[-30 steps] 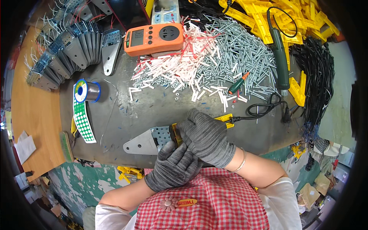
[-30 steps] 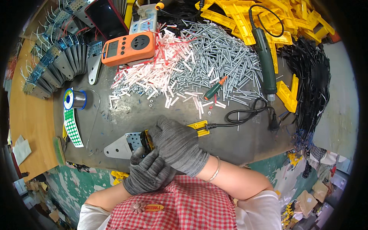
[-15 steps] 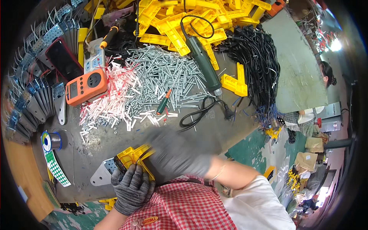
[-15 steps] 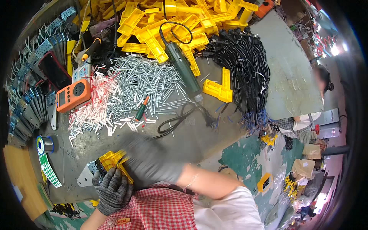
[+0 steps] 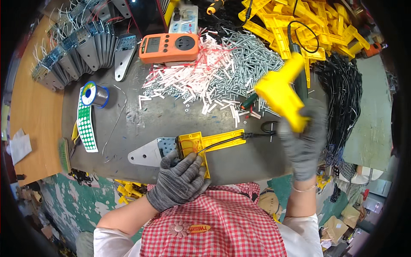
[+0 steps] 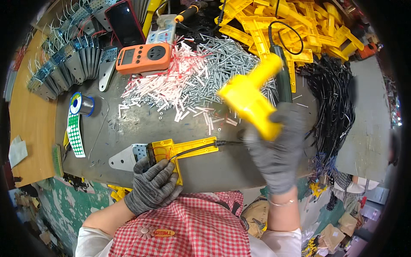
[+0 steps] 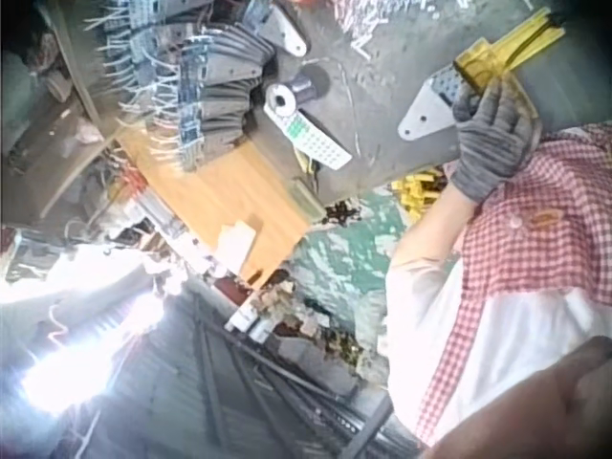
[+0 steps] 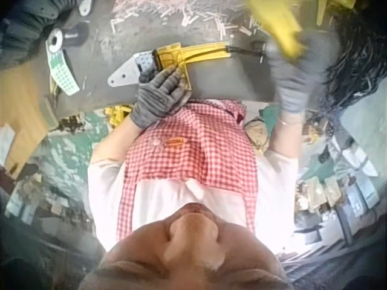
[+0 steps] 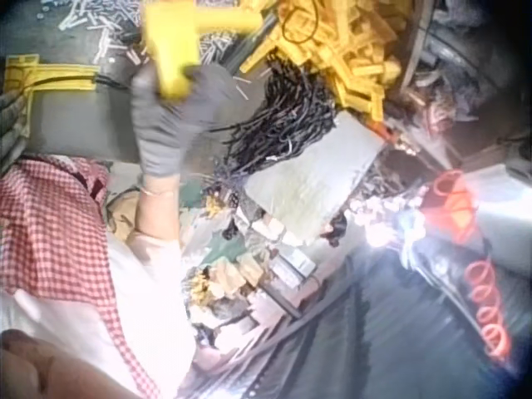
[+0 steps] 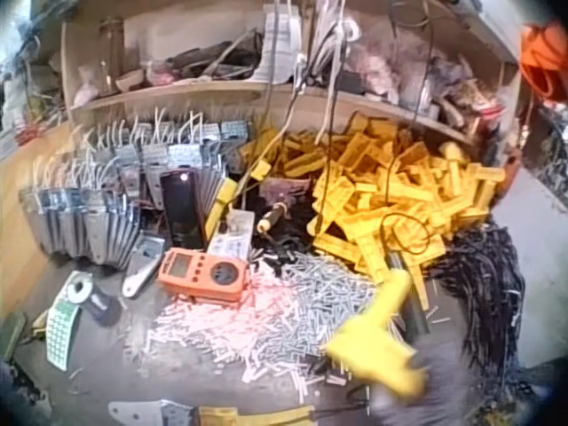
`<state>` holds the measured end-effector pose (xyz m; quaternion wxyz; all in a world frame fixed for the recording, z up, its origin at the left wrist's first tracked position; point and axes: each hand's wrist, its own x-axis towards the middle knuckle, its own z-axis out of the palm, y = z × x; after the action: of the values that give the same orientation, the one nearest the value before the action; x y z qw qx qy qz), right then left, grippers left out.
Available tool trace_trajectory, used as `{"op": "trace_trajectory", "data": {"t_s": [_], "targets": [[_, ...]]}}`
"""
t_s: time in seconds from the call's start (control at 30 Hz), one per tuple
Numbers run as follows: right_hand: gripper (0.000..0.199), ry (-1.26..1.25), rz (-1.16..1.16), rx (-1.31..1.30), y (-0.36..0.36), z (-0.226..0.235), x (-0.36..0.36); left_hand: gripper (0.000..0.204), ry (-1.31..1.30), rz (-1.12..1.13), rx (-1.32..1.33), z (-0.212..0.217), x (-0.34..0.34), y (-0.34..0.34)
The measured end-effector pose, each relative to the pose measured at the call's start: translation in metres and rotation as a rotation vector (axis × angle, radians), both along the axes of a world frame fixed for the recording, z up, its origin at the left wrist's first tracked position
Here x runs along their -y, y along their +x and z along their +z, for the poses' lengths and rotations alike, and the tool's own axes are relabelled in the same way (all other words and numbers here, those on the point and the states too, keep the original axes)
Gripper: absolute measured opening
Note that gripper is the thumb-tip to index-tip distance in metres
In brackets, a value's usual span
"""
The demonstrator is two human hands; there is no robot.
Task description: The person solders wires to a circuit board with a soldering iron, then assembles a yellow plastic housing around the circuit board by hand and with an electric screwdriver, securing it with screws.
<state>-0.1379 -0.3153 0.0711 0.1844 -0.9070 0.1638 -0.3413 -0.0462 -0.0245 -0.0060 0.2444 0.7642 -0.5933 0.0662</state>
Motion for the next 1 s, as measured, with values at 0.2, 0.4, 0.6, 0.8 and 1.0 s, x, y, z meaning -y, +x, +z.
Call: {"op": "trace_trajectory", "data": {"t_s": [0.2,0.4,0.6,0.8,1.0], "targets": [[0.022,0.172,0.013,-0.487,0.05,-0.034,-0.014,0.032,0.016,0.005,0.008,-0.007,-0.001,-0.001],[0.044,-0.374,0.143,-0.594,0.09,-0.04,0.014,0.037,0.016,-0.002,0.024,-0.009,-0.004,0.0],[0.045,-0.301,0.357,-0.614,0.089,-0.028,0.025,0.041,0.024,-0.003,-0.032,-0.009,-0.006,-0.002],[0.046,-0.291,0.325,-0.679,0.086,-0.035,0.027,0.047,0.038,0.025,-0.062,-0.004,-0.002,-0.006],[0.05,-0.377,0.299,-0.585,0.073,-0.035,0.027,0.056,0.078,0.047,-0.044,0.005,0.005,-0.003]]}}
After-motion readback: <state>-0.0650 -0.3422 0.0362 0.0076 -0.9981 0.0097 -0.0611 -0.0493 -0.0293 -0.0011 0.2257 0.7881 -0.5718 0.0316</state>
